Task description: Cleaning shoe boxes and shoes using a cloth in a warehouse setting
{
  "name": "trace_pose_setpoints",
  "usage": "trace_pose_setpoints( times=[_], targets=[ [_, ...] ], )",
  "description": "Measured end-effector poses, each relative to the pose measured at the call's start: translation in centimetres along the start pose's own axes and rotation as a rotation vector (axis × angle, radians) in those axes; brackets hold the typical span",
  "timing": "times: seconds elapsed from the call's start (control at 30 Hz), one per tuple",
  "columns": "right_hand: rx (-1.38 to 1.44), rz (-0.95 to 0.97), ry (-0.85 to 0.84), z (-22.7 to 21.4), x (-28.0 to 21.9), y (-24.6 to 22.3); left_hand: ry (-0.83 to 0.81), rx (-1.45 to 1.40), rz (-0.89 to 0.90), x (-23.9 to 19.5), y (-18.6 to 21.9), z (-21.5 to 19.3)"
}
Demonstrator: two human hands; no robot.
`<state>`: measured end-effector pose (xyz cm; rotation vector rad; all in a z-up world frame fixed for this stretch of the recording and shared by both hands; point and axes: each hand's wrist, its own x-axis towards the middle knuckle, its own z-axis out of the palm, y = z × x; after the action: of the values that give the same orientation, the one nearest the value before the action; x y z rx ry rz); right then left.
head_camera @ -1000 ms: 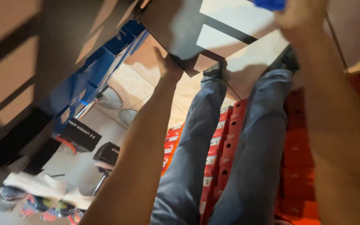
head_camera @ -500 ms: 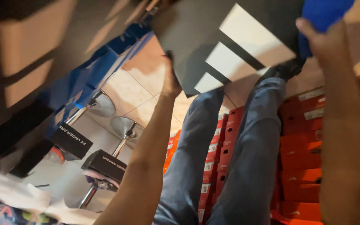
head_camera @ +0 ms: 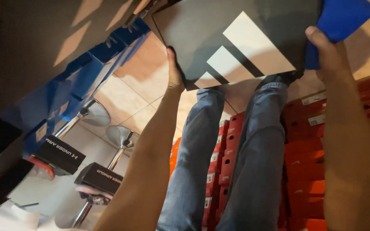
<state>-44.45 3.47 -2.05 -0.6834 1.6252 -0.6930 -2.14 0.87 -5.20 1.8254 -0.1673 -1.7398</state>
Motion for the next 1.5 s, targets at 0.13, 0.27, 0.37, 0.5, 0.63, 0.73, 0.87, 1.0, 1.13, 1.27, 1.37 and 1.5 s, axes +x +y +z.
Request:
trace_pose_setpoints(
  times=[0.13, 0.27, 0.37, 0.5, 0.63, 0.73, 0.87, 1.0, 1.13, 1.27, 1.37, 1.5],
  targets=[
    [0.141, 0.004, -0.066, 0.5, -0.8, -2.4, -0.084, -0.013, 0.030, -2.2, 2.9, 0.5],
    [-0.024, 0.441, 0.169, 0.8, -4.3, -6.6, -0.247, 0.151, 0.059, -6.3, 4.8, -2.0],
    [-0.050, 0.704, 0.027, 0.0, -8.5, -8.4, -0.256, 0.312, -0.011, -13.7, 7.7, -2.8],
    [0.032, 0.845, -0.052, 0.0, -16.4, -16.2, -0.138, 0.090, -0.223, -19.8, 3.7, -13.3],
    [0.112, 0.460, 0.131, -1.8, -28.5, -20.7, -0.061, 0.201, -0.205, -39.7, 15.1, -2.9],
    [-0.379, 0.403, 0.291, -6.5, -33.6, -17.9, -0.149, 0.132, -0.087, -48.9, 16.7, 0.0],
    [-0.771, -0.121, 0.658, -0.5, -44.9, -40.4, -0.300, 0.108, 0.027, -53.5, 16.4, 3.4],
    [-0.556, -0.729, 0.124, 1.4, -48.4, -40.5, -0.568, 0.023, 0.216, -51.1, 11.9, 5.4],
    [-0.530, -0.792, 0.166, -9.1, -47.4, -41.0, -0.403, 0.117, 0.182, -57.0, 17.4, 17.2],
    [-0.722, -0.312, 0.840, -19.0, -37.6, -29.6, -0.347, 0.241, 0.250, -58.0, 18.5, 27.1],
    [-0.673, -0.367, 0.934, -18.9, -36.0, -33.4, -0.223, 0.499, 0.264, -56.1, 17.4, 34.1],
    [-0.341, -0.736, 0.370, -20.5, -38.0, -39.7, -0.254, 0.621, 0.308, -57.7, 16.6, 40.3]
  ],
)
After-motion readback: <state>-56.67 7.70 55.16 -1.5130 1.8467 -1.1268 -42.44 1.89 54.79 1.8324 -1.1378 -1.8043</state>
